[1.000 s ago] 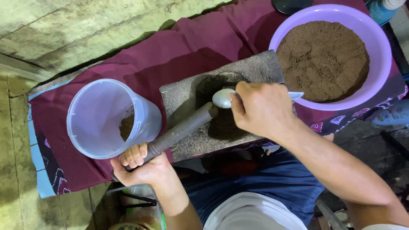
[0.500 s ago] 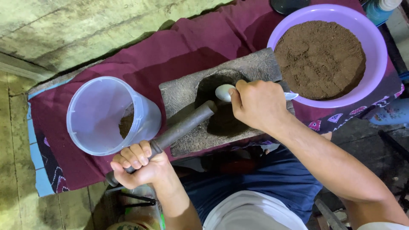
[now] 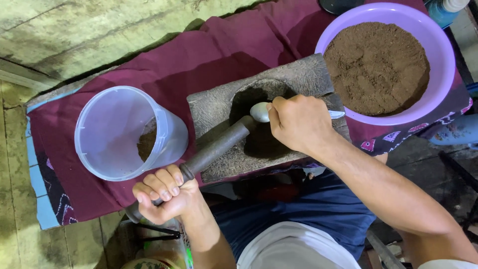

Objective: Grinding and pounding brown powder in a stone mortar using a pestle and transferring the processed material with a spoon.

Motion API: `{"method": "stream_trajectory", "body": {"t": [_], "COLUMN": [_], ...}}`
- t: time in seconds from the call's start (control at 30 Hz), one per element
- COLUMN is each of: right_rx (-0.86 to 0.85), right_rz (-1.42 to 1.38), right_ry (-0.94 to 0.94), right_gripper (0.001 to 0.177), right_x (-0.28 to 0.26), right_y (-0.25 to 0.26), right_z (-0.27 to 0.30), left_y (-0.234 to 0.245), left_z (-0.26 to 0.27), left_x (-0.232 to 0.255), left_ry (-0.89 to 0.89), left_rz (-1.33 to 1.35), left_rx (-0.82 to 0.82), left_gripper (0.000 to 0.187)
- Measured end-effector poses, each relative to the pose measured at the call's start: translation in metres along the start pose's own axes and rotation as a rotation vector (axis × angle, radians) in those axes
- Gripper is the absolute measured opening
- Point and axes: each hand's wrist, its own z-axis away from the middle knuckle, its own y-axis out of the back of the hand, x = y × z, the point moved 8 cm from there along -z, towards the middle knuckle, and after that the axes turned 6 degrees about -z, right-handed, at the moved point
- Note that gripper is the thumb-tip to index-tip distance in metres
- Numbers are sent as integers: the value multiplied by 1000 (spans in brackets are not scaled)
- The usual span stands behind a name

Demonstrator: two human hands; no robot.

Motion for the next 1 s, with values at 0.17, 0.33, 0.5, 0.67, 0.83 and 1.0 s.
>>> {"method": "stream_trajectory", "body": {"t": [0.17,0.33,0.5,0.67,0.83,1.0], "right_rx": [-255,-230,-62,-114,-17,43], "right_rz": [102,209,42,122,97,2], "right_ry": [-45,-23,-50,-43,-52,-121], "right_gripper": [27,21,33,35,34,42], "right_x": [2,2,11,11,15,33], "right_y": [-33,-23,-20,-35,-17,-14], "right_z": [3,-2,-8,-2,-4,-6], "left_y": [2,-2,22,41,20,26], "left_z": [2,1,5,13,4,1], "left_x": [-3,-3,-10,-8,-11,-17], "left_ry": [-13,-85,17,76,137,177], "left_rz": [-62,-1,-94,-75,-85,-168], "left_rx": [42,-63,99,298,578,577], "left_gripper": [28,29,25,29,36,7]}}
